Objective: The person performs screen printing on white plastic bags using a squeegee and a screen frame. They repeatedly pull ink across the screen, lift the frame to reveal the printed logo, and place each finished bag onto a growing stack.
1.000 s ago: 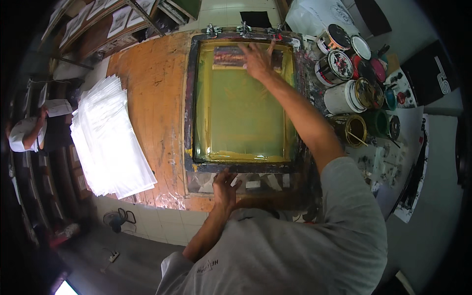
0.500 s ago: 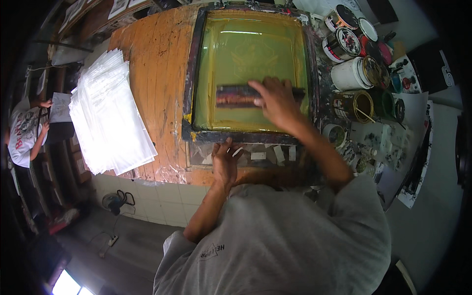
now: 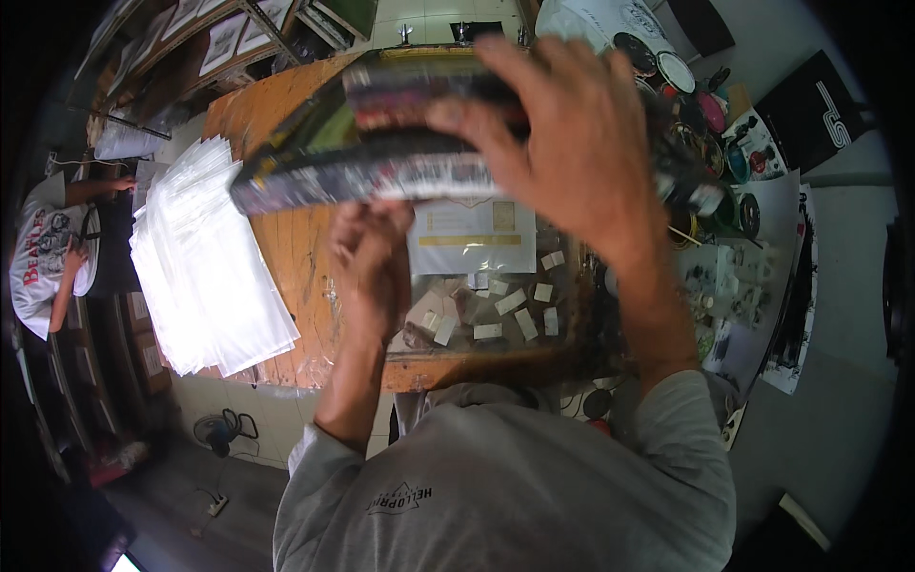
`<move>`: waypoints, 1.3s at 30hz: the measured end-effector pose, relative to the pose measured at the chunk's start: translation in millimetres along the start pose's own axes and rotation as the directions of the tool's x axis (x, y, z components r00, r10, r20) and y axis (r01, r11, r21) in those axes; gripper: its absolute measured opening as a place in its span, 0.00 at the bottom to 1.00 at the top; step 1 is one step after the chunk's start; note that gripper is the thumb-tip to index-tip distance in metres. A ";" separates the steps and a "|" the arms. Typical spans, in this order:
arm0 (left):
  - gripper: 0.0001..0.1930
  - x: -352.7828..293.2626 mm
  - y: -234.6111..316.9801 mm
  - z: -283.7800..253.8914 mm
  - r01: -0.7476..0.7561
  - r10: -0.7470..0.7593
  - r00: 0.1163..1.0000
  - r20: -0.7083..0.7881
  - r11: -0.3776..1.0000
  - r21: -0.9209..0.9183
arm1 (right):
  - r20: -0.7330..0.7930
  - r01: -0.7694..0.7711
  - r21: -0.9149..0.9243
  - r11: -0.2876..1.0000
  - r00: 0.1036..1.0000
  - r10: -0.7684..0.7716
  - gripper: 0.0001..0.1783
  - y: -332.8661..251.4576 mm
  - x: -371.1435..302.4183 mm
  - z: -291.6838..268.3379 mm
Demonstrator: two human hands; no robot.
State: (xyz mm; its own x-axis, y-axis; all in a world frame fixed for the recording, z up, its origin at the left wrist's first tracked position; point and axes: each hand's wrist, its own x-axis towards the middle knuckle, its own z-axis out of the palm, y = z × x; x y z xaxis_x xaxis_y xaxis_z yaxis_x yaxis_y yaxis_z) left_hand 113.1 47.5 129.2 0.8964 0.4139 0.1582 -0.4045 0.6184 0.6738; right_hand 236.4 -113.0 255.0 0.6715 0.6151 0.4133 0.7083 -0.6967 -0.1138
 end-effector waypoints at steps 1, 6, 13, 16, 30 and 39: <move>0.11 23.6 -6.2 -14.7 0.000 0.002 1.000 -0.011 0.987 0.161 | 0.210 -0.093 0.075 0.993 0.975 0.075 0.26 -2.5 31.5 -25.9; 0.23 149.9 -107.1 -107.3 0.145 -0.006 0.987 -0.159 0.438 0.887 | 0.174 -0.012 0.340 0.941 0.984 -0.050 0.25 15.3 81.3 -52.0; 0.08 133.7 -177.1 -175.3 -0.252 0.100 0.952 0.288 -0.275 0.928 | 0.000 0.151 0.061 0.987 0.989 -0.151 0.32 34.7 105.2 -44.5; 0.07 125.6 -148.2 -125.5 -0.106 0.128 0.988 0.088 0.136 0.985 | 0.143 0.110 0.018 0.994 0.983 -0.112 0.32 48.1 138.1 -51.2; 0.25 8.7 266.1 -468.3 0.654 0.752 0.623 -0.216 -0.348 0.672 | 0.067 -0.274 0.264 0.925 0.962 0.266 0.35 91.6 142.8 -14.1; 0.42 -96.8 154.4 -401.8 0.831 0.493 0.555 -0.670 -0.304 0.465 | 0.067 -0.351 0.239 0.905 0.936 0.345 0.32 70.5 130.3 -22.1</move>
State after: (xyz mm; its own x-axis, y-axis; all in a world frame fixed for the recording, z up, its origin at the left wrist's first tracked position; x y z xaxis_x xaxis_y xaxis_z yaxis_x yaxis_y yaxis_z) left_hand -108.9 371.2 -72.1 0.1771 0.9822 -0.0631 0.9524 -0.1549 0.2626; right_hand 369.0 -90.2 320.8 0.8875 0.3605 0.2870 0.4581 -0.7581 -0.4642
